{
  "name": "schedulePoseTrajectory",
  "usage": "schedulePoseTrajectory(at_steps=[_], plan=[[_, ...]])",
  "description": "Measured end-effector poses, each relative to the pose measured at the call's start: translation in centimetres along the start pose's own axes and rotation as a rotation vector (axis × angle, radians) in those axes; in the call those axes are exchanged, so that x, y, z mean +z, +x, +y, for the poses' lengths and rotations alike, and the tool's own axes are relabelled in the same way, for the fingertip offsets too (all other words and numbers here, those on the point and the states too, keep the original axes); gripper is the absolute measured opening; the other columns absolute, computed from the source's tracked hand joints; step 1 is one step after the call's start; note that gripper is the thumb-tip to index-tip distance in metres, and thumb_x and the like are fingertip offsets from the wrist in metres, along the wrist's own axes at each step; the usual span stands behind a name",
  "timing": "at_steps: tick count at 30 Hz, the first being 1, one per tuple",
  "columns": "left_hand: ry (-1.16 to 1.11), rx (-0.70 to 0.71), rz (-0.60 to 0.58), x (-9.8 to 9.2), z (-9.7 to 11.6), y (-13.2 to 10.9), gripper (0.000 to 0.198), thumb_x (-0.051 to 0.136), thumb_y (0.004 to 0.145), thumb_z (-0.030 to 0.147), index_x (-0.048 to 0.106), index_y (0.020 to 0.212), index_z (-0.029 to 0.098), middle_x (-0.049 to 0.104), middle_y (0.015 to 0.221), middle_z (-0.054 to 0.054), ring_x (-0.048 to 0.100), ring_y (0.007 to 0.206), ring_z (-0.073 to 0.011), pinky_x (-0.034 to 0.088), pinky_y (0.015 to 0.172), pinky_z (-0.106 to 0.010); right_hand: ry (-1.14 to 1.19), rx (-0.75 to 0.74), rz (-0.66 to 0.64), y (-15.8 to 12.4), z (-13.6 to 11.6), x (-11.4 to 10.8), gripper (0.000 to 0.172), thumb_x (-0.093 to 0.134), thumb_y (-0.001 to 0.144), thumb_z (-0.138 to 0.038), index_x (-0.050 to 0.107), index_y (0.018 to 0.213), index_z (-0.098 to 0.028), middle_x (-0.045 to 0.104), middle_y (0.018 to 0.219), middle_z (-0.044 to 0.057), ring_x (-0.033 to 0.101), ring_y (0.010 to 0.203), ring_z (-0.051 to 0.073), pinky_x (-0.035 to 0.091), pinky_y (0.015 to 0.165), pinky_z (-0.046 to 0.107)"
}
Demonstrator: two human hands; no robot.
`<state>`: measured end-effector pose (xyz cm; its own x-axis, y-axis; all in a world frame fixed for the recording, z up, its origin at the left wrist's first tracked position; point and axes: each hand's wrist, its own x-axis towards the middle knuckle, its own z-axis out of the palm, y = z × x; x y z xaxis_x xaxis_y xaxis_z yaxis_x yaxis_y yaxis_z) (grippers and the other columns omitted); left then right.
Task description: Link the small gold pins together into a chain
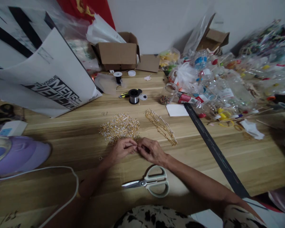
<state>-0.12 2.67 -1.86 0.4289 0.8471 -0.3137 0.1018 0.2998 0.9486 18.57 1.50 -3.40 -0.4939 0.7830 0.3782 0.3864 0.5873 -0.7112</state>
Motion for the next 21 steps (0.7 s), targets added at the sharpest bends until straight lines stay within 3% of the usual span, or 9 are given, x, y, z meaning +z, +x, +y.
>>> schedulePoseTrajectory(at_steps=[8, 21], plan=[[0.047, 0.018, -0.003, -0.23, -0.41, 0.28, 0.026, 0.075, 0.064, 0.027, 0.061, 0.079, 0.013, 0.071, 0.079, -0.006, 0.066, 0.076, -0.0164, 0.050, 0.070, -0.025, 0.065, 0.060, -0.013, 0.17, -0.05, -0.30, 0.009, 0.049, 0.087, -0.020, 0.056, 0.083, -0.016, 0.052, 0.069, 0.000, 0.044, 0.056, 0.009, 0.034, 0.054, 0.020], [0.137, 0.134, 0.032, -0.12, 0.04, 0.16, 0.022, 0.068, 0.072, 0.034, 0.063, 0.071, 0.012, 0.064, 0.064, -0.001, 0.059, 0.060, -0.0119, 0.047, 0.058, -0.021, 0.109, 0.085, -0.036, 0.08, 0.05, -0.11, 0.009, 0.051, 0.087, -0.022, 0.056, 0.083, -0.016, 0.052, 0.068, -0.001, 0.043, 0.055, 0.008, 0.034, 0.053, 0.019]])
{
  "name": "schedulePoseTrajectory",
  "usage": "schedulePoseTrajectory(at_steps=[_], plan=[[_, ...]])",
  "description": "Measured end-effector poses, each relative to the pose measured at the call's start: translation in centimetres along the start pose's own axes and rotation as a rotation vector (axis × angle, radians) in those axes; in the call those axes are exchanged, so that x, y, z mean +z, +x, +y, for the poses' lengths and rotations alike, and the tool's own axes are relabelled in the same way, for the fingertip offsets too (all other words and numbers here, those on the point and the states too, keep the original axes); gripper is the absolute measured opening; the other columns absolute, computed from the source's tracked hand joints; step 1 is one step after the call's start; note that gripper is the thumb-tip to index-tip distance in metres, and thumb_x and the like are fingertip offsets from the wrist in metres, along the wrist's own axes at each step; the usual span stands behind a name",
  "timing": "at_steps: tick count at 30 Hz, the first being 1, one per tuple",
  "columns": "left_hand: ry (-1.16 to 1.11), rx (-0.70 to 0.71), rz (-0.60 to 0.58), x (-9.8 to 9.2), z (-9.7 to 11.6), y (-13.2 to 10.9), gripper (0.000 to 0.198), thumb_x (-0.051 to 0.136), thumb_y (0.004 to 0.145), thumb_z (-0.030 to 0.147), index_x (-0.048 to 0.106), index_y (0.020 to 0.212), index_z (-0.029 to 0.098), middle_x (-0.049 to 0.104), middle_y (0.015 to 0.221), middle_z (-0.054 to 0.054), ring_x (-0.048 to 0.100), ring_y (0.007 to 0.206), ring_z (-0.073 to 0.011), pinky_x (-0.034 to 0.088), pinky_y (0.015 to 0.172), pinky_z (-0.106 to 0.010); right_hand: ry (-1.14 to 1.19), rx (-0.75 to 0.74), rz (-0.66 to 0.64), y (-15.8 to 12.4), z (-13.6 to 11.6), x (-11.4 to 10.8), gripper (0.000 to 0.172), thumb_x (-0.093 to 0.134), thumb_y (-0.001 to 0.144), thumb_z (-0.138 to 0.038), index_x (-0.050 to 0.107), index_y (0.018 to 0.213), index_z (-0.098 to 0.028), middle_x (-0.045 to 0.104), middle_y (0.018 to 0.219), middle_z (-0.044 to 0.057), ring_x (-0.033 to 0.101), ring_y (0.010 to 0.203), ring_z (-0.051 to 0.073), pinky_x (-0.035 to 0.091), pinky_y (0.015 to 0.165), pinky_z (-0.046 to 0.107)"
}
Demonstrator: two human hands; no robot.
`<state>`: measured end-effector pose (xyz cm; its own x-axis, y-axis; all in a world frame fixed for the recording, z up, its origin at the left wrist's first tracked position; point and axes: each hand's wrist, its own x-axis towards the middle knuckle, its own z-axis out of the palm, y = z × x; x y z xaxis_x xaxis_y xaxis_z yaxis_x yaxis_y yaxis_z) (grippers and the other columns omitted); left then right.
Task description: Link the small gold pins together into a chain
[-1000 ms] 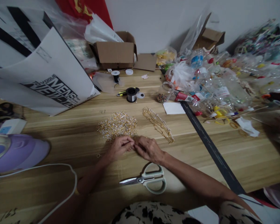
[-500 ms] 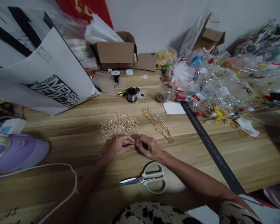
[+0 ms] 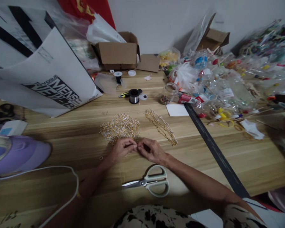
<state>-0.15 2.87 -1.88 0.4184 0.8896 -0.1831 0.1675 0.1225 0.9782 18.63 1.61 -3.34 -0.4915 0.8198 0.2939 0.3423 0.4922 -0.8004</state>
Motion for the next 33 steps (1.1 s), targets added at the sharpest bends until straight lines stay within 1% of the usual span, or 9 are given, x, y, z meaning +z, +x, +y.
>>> schedulePoseTrajectory(at_steps=[4, 8, 14, 16, 18, 22, 25, 29, 33], plan=[[0.024, 0.040, 0.021, 0.1, 0.0, 0.0, 0.023, 0.065, 0.074, 0.036, 0.061, 0.071, 0.013, 0.062, 0.063, -0.001, 0.058, 0.059, -0.0113, 0.047, 0.056, -0.021, 0.011, 0.037, -0.009, 0.1, -0.2, -0.1, 0.010, 0.053, 0.086, -0.025, 0.056, 0.084, -0.016, 0.051, 0.066, -0.002, 0.042, 0.054, 0.008, 0.034, 0.053, 0.019], [0.078, 0.086, 0.052, 0.4, -0.1, 0.0, 0.019, 0.062, 0.075, 0.031, 0.061, 0.070, 0.013, 0.062, 0.064, -0.001, 0.057, 0.059, -0.0113, 0.045, 0.055, -0.020, 0.017, 0.068, -0.011, 0.2, -0.3, 0.0, 0.016, 0.054, 0.087, -0.030, 0.057, 0.080, -0.015, 0.049, 0.064, -0.003, 0.041, 0.054, 0.008, 0.033, 0.052, 0.019], [0.187, 0.138, 0.062, 0.7, 0.2, -0.2, 0.015, 0.058, 0.078, 0.027, 0.060, 0.069, 0.014, 0.060, 0.061, 0.000, 0.055, 0.058, -0.0113, 0.042, 0.054, -0.020, 0.030, 0.067, -0.008, 0.1, 0.0, 0.1, 0.016, 0.054, 0.086, -0.028, 0.058, 0.077, -0.015, 0.051, 0.064, -0.003, 0.041, 0.054, 0.008, 0.033, 0.053, 0.019], [0.169, 0.132, 0.055, 0.7, 0.3, -0.2, 0.014, 0.059, 0.077, 0.027, 0.059, 0.072, 0.015, 0.060, 0.062, 0.000, 0.057, 0.060, -0.0118, 0.043, 0.056, -0.021, 0.049, 0.071, -0.013, 0.1, 0.0, 0.1, 0.015, 0.053, 0.086, -0.026, 0.059, 0.078, -0.015, 0.052, 0.065, -0.002, 0.042, 0.055, 0.008, 0.034, 0.054, 0.019], [0.107, 0.104, 0.038, 0.8, 0.2, -0.2, 0.013, 0.063, 0.075, 0.027, 0.057, 0.077, 0.015, 0.062, 0.067, 0.000, 0.060, 0.065, -0.0127, 0.046, 0.062, -0.022, 0.076, 0.083, -0.017, 0.1, 0.0, 0.0, 0.013, 0.052, 0.086, -0.024, 0.059, 0.079, -0.015, 0.053, 0.068, -0.002, 0.044, 0.058, 0.008, 0.034, 0.055, 0.019], [-0.045, 0.030, -0.017, 1.0, 0.0, -0.2, 0.028, 0.072, 0.065, 0.022, 0.052, 0.085, 0.016, 0.065, 0.077, -0.001, 0.064, 0.074, -0.0140, 0.049, 0.072, -0.026, 0.139, 0.114, -0.010, 0.2, -0.2, -0.1, 0.010, 0.051, 0.086, -0.021, 0.057, 0.081, -0.015, 0.055, 0.071, -0.001, 0.046, 0.059, 0.008, 0.035, 0.056, 0.019], [-0.083, 0.006, -0.027, 1.2, 0.0, -0.3, 0.033, 0.074, 0.062, 0.019, 0.050, 0.085, 0.016, 0.063, 0.078, 0.000, 0.063, 0.073, -0.0127, 0.050, 0.073, -0.027, 0.160, 0.146, -0.025, 0.2, -0.3, -0.2, 0.011, 0.050, 0.087, -0.023, 0.056, 0.082, -0.015, 0.056, 0.071, -0.001, 0.047, 0.059, 0.009, 0.036, 0.057, 0.019], [-0.070, 0.003, -0.013, 1.4, 0.0, -0.3, 0.034, 0.075, 0.061, 0.018, 0.049, 0.083, 0.016, 0.061, 0.077, 0.001, 0.060, 0.071, -0.0112, 0.050, 0.071, -0.026, 0.166, 0.176, -0.031, 0.2, -0.5, -0.3, 0.013, 0.049, 0.088, -0.026, 0.055, 0.082, -0.015, 0.055, 0.068, -0.002, 0.046, 0.057, 0.009, 0.035, 0.054, 0.019], [-0.038, 0.028, 0.017, 1.6, -0.3, -0.2, 0.033, 0.073, 0.061, 0.018, 0.049, 0.084, 0.017, 0.059, 0.074, 0.002, 0.059, 0.068, -0.0110, 0.049, 0.068, -0.025, 0.166, 0.149, -0.022, 0.2, -0.6, -0.3, 0.013, 0.048, 0.089, -0.026, 0.054, 0.083, -0.016, 0.056, 0.071, -0.001, 0.049, 0.060, 0.010, 0.037, 0.057, 0.020]])
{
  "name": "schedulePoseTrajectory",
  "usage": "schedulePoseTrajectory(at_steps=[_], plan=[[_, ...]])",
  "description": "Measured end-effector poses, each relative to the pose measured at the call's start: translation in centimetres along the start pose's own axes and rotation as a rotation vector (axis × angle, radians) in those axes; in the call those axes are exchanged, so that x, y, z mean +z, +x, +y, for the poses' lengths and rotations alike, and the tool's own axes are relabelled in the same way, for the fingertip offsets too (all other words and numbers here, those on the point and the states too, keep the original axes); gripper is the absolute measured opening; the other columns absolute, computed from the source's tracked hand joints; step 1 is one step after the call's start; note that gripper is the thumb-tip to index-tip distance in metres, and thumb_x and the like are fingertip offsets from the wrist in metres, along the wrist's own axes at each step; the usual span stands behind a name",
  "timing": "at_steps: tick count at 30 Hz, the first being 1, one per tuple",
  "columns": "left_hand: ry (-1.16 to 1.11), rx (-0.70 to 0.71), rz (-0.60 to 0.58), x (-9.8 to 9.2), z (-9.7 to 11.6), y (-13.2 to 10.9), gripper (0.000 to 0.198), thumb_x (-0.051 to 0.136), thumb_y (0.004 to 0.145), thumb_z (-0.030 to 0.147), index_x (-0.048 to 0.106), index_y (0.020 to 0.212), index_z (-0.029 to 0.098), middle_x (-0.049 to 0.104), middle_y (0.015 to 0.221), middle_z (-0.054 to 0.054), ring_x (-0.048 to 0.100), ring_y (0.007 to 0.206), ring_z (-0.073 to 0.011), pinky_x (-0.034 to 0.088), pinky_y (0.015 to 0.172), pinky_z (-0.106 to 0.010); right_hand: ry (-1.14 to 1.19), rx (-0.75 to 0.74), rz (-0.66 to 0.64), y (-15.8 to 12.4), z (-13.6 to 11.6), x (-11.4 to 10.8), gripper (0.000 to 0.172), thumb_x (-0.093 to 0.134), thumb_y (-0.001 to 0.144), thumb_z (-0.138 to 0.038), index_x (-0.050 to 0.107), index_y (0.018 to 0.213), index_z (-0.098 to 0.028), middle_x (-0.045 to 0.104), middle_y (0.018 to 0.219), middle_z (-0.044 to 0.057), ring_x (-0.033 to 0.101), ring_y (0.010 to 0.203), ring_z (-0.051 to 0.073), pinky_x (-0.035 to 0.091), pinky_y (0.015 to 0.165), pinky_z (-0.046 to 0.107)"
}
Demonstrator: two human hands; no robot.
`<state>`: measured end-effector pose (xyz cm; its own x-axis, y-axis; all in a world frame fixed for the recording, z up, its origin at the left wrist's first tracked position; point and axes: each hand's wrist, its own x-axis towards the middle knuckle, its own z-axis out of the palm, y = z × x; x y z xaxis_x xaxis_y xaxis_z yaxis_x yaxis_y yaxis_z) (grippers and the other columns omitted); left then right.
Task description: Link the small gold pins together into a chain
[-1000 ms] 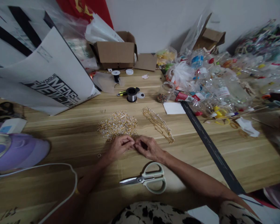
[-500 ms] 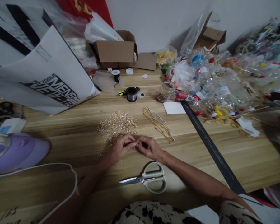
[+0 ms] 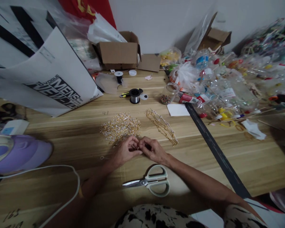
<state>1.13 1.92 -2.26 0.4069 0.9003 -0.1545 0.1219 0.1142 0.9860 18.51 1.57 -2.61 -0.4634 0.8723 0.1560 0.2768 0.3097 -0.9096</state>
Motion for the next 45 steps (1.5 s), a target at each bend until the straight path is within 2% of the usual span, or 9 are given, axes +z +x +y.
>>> schedulePoseTrajectory(at_steps=[5, 10, 14, 19, 26, 32, 39, 45], plan=[[0.048, 0.014, -0.008, -0.1, -0.1, 0.0, 0.019, 0.068, 0.067, 0.018, 0.054, 0.080, 0.015, 0.061, 0.075, 0.000, 0.060, 0.072, -0.0125, 0.049, 0.070, -0.025, -0.041, -0.038, -0.031, -0.2, 0.0, 0.0, 0.014, 0.045, 0.091, -0.027, 0.053, 0.087, -0.016, 0.056, 0.074, 0.000, 0.050, 0.063, 0.010, 0.039, 0.060, 0.020], [0.070, 0.021, -0.039, -0.6, 0.1, 0.1, 0.010, 0.065, 0.071, 0.021, 0.061, 0.075, 0.012, 0.064, 0.072, -0.002, 0.061, 0.070, -0.0133, 0.049, 0.069, -0.024, 0.029, 0.001, -0.068, -0.3, 0.2, -0.1, 0.019, 0.040, 0.095, -0.032, 0.050, 0.091, -0.017, 0.057, 0.069, -0.001, 0.053, 0.059, 0.010, 0.042, 0.058, 0.020], [0.101, 0.040, -0.035, -0.8, 0.4, 0.1, 0.011, 0.064, 0.073, 0.022, 0.063, 0.073, 0.011, 0.065, 0.070, -0.003, 0.061, 0.068, -0.0132, 0.047, 0.066, -0.023, 0.074, 0.013, -0.060, -0.3, 0.2, 0.0, 0.022, 0.040, 0.095, -0.036, 0.049, 0.090, -0.017, 0.056, 0.066, -0.001, 0.053, 0.057, 0.009, 0.042, 0.057, 0.019], [0.094, -0.003, -0.024, -1.1, 0.3, 0.2, 0.012, 0.065, 0.072, 0.024, 0.063, 0.074, 0.011, 0.065, 0.070, -0.003, 0.060, 0.067, -0.0131, 0.046, 0.065, -0.023, 0.129, 0.047, -0.029, -0.1, 0.3, 0.0, 0.022, 0.044, 0.093, -0.037, 0.049, 0.089, -0.017, 0.052, 0.064, -0.003, 0.047, 0.054, 0.008, 0.038, 0.052, 0.018], [0.046, 0.001, -0.068, -1.6, 0.4, 0.3, 0.015, 0.069, 0.069, 0.025, 0.063, 0.074, 0.012, 0.064, 0.075, -0.003, 0.060, 0.072, -0.0138, 0.047, 0.069, -0.024, 0.215, 0.100, -0.012, -0.1, 0.2, 0.1, 0.025, 0.048, 0.090, -0.041, 0.050, 0.086, -0.016, 0.049, 0.063, -0.003, 0.043, 0.054, 0.008, 0.035, 0.050, 0.018], [0.023, -0.037, -0.037, -1.6, 0.5, 0.2, 0.015, 0.069, 0.069, 0.025, 0.062, 0.072, 0.011, 0.064, 0.072, -0.003, 0.060, 0.069, -0.0127, 0.046, 0.067, -0.023, 0.235, 0.116, -0.018, -0.1, 0.2, 0.3, 0.024, 0.048, 0.090, -0.040, 0.051, 0.086, -0.016, 0.049, 0.062, -0.003, 0.043, 0.053, 0.008, 0.034, 0.050, 0.018], [0.099, 0.029, -0.052, -1.3, 0.1, 0.3, 0.015, 0.066, 0.072, 0.024, 0.064, 0.079, 0.011, 0.066, 0.072, -0.004, 0.059, 0.067, -0.0131, 0.046, 0.064, -0.022, 0.186, 0.103, -0.015, -0.2, 0.3, 0.1, 0.022, 0.047, 0.091, -0.037, 0.051, 0.085, -0.016, 0.049, 0.062, -0.003, 0.043, 0.053, 0.008, 0.034, 0.049, 0.018], [0.130, 0.030, -0.052, -1.4, -0.4, 0.3, 0.013, 0.065, 0.071, 0.024, 0.066, 0.078, 0.013, 0.066, 0.071, -0.004, 0.060, 0.066, -0.0134, 0.047, 0.064, -0.023, 0.144, 0.111, -0.008, -0.4, 0.6, 0.1, 0.024, 0.047, 0.091, -0.039, 0.051, 0.085, -0.017, 0.051, 0.063, -0.002, 0.044, 0.053, 0.008, 0.035, 0.050, 0.019]])
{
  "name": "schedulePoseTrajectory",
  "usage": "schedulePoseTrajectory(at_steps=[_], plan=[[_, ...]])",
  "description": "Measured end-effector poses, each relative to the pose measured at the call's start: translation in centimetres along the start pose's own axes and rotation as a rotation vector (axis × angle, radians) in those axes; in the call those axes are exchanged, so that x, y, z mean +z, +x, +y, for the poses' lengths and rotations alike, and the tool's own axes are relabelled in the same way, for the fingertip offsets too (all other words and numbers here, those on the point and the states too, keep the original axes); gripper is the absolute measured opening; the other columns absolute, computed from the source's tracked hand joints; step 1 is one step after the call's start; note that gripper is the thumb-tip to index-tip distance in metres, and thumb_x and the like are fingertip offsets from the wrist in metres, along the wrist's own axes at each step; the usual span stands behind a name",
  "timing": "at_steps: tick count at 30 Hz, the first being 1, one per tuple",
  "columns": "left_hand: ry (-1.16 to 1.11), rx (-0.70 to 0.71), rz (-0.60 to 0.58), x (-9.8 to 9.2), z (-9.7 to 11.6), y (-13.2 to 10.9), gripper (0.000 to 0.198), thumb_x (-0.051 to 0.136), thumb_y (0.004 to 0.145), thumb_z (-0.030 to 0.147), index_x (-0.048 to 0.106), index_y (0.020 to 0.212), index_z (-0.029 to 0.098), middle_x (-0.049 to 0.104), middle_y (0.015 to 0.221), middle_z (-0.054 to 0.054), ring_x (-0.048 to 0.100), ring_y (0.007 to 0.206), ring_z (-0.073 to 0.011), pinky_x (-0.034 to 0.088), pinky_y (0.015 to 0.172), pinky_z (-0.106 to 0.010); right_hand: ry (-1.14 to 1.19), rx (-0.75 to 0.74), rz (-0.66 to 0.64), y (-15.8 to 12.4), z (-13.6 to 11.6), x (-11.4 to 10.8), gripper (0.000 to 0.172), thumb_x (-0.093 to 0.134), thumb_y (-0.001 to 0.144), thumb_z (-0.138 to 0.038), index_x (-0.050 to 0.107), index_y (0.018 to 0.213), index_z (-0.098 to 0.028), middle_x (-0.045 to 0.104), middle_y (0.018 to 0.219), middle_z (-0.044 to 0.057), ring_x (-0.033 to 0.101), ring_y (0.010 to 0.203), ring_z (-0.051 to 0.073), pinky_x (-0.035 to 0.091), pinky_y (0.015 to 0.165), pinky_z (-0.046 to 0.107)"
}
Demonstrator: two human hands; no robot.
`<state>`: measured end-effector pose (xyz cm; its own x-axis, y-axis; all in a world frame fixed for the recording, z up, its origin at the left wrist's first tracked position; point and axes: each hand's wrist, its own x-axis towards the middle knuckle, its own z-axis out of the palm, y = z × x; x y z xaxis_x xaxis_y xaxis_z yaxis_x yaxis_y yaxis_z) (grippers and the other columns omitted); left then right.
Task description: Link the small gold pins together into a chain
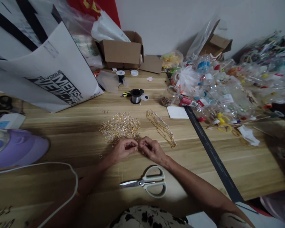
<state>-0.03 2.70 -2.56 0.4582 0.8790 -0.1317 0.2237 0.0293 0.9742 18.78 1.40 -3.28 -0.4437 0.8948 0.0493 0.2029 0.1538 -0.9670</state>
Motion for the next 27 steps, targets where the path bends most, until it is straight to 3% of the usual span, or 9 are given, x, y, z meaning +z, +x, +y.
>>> schedulePoseTrajectory(at_steps=[17, 27], plan=[[0.087, 0.044, 0.013, 0.07, -0.64, 0.07, 0.013, 0.059, 0.073, 0.025, 0.061, 0.073, 0.013, 0.060, 0.065, -0.002, 0.053, 0.061, -0.0121, 0.042, 0.059, -0.022, 0.064, -0.001, -0.001, 0.08, -0.80, -0.04, 0.022, 0.048, 0.091, -0.036, 0.050, 0.083, -0.016, 0.050, 0.061, -0.003, 0.045, 0.053, 0.008, 0.035, 0.051, 0.019], [0.155, 0.081, -0.015, -0.24, -0.76, -0.19, 0.017, 0.056, 0.078, 0.027, 0.063, 0.075, 0.013, 0.060, 0.066, 0.000, 0.051, 0.061, -0.0109, 0.039, 0.057, -0.020, 0.100, 0.041, 0.014, 0.20, -0.62, -0.24, 0.028, 0.050, 0.089, -0.043, 0.049, 0.081, -0.016, 0.049, 0.057, -0.004, 0.042, 0.048, 0.008, 0.032, 0.046, 0.019]])
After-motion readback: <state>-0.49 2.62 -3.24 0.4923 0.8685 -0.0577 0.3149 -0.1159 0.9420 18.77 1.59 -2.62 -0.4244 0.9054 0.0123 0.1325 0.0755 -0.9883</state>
